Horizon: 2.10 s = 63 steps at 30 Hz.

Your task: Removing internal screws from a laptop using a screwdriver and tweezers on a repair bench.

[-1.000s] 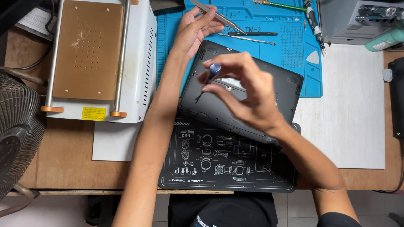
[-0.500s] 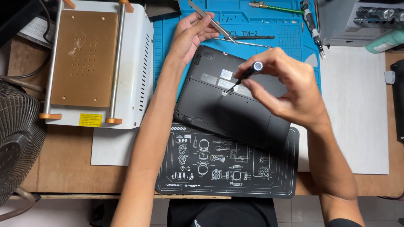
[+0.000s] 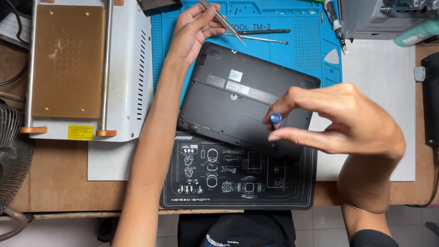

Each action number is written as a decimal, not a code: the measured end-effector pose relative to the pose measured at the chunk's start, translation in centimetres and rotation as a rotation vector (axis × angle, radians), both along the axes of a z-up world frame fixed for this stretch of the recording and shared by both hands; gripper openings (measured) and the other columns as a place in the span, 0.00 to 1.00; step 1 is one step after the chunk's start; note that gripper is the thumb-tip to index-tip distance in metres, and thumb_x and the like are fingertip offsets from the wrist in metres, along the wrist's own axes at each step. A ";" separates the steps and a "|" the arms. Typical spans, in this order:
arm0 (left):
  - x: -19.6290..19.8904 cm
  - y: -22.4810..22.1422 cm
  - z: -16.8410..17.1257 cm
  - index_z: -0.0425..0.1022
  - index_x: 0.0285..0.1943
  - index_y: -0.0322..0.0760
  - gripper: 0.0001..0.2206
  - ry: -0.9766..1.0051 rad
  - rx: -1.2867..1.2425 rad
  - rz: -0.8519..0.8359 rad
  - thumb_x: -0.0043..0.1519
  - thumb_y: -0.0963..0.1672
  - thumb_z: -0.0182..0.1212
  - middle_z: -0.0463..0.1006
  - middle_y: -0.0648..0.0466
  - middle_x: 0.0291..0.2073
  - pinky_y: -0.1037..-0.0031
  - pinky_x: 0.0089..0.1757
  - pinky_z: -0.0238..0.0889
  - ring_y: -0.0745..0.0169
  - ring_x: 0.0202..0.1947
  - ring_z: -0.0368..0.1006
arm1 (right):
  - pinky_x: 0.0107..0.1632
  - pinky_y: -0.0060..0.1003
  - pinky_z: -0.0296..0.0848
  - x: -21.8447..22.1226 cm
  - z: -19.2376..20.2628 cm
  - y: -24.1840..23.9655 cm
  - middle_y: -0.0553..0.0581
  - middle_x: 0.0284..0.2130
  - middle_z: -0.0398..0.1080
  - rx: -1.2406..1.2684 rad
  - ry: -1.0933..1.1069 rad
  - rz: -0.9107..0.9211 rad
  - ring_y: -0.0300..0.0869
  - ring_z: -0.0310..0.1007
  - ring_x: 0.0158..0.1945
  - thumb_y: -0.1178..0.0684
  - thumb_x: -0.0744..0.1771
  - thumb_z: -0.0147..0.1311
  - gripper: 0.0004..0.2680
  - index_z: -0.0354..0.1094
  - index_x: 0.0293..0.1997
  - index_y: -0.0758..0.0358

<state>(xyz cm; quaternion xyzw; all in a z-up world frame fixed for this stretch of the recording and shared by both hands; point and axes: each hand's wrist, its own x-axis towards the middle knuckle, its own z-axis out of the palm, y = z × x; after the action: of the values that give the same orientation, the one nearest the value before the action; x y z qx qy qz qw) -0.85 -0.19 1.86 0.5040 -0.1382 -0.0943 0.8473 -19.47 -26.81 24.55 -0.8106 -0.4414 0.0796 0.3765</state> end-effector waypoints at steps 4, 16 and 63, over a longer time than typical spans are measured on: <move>-0.5 0.0 0.6 0.77 0.53 0.34 0.14 -0.031 0.027 -0.004 0.65 0.47 0.65 0.83 0.44 0.43 0.68 0.48 0.81 0.53 0.44 0.84 | 0.29 0.24 0.75 -0.2 0.5 0.4 0.52 0.35 0.80 0.013 0.031 0.081 0.37 0.80 0.31 0.52 0.64 0.62 0.09 0.72 0.41 0.67; -0.1 0.0 -0.1 0.75 0.49 0.31 0.08 -0.134 0.010 -0.009 0.68 0.43 0.61 0.83 0.42 0.44 0.66 0.47 0.81 0.48 0.43 0.84 | 0.40 0.29 0.80 0.0 -0.3 2.2 0.55 0.40 0.79 0.010 0.087 0.198 0.43 0.83 0.40 0.54 0.68 0.53 0.08 0.69 0.47 0.68; -0.5 -0.3 1.1 0.75 0.54 0.25 0.16 0.149 -0.060 0.032 0.62 0.43 0.66 0.83 0.39 0.41 0.66 0.45 0.81 0.52 0.39 0.82 | 0.37 0.31 0.78 0.2 -1.1 3.2 0.55 0.41 0.72 0.065 0.526 0.569 0.39 0.81 0.35 0.49 0.71 0.49 0.10 0.72 0.50 0.63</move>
<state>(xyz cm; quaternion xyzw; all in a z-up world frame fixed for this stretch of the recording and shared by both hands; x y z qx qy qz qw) -1.36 -0.49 2.98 0.4721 -0.0695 -0.1135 0.8715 -19.32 -23.57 23.43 -0.5951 -0.5394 0.3720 0.4653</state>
